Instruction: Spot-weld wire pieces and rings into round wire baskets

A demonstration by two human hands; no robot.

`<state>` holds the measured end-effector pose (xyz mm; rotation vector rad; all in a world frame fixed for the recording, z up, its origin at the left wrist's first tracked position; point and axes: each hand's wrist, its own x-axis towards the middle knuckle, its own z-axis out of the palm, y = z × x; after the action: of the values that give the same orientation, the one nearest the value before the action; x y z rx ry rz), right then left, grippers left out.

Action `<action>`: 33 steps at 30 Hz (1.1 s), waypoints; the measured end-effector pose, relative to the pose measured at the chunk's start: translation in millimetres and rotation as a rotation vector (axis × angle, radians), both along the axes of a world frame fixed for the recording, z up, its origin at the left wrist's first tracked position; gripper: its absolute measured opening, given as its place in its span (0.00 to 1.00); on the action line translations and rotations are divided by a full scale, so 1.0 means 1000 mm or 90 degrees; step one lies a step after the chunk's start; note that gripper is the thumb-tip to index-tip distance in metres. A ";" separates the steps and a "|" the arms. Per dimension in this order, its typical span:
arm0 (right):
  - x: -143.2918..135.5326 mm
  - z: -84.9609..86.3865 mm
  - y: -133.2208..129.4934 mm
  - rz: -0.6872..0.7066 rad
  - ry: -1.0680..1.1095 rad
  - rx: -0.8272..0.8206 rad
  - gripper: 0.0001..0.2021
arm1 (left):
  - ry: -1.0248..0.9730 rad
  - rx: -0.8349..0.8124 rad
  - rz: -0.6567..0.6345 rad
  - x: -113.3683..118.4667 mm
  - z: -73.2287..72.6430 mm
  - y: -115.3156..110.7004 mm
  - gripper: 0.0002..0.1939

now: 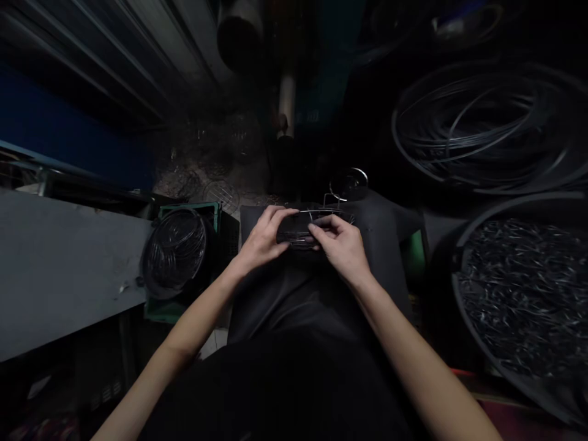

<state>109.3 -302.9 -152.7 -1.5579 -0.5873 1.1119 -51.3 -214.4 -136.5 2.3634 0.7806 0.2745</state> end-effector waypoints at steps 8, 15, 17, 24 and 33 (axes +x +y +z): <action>-0.004 0.010 0.019 0.023 -0.339 0.074 0.14 | -0.051 0.085 0.051 0.002 0.010 0.021 0.30; -0.004 0.018 0.055 0.032 -0.454 0.190 0.11 | -0.101 0.151 0.079 0.000 0.013 0.053 0.30; -0.004 0.018 0.063 0.035 -0.474 0.217 0.10 | -0.109 0.164 0.085 -0.001 0.015 0.060 0.30; -0.009 0.013 0.085 -0.002 -0.516 0.265 0.09 | -0.100 0.220 0.121 -0.001 0.009 0.077 0.31; -0.006 0.012 0.092 -0.030 -0.514 0.273 0.08 | -0.137 0.240 0.142 0.007 0.006 0.078 0.30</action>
<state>102.9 -210.7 -141.1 -1.5821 -1.2246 0.2389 -44.8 -136.3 -130.3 2.5308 0.9552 0.8200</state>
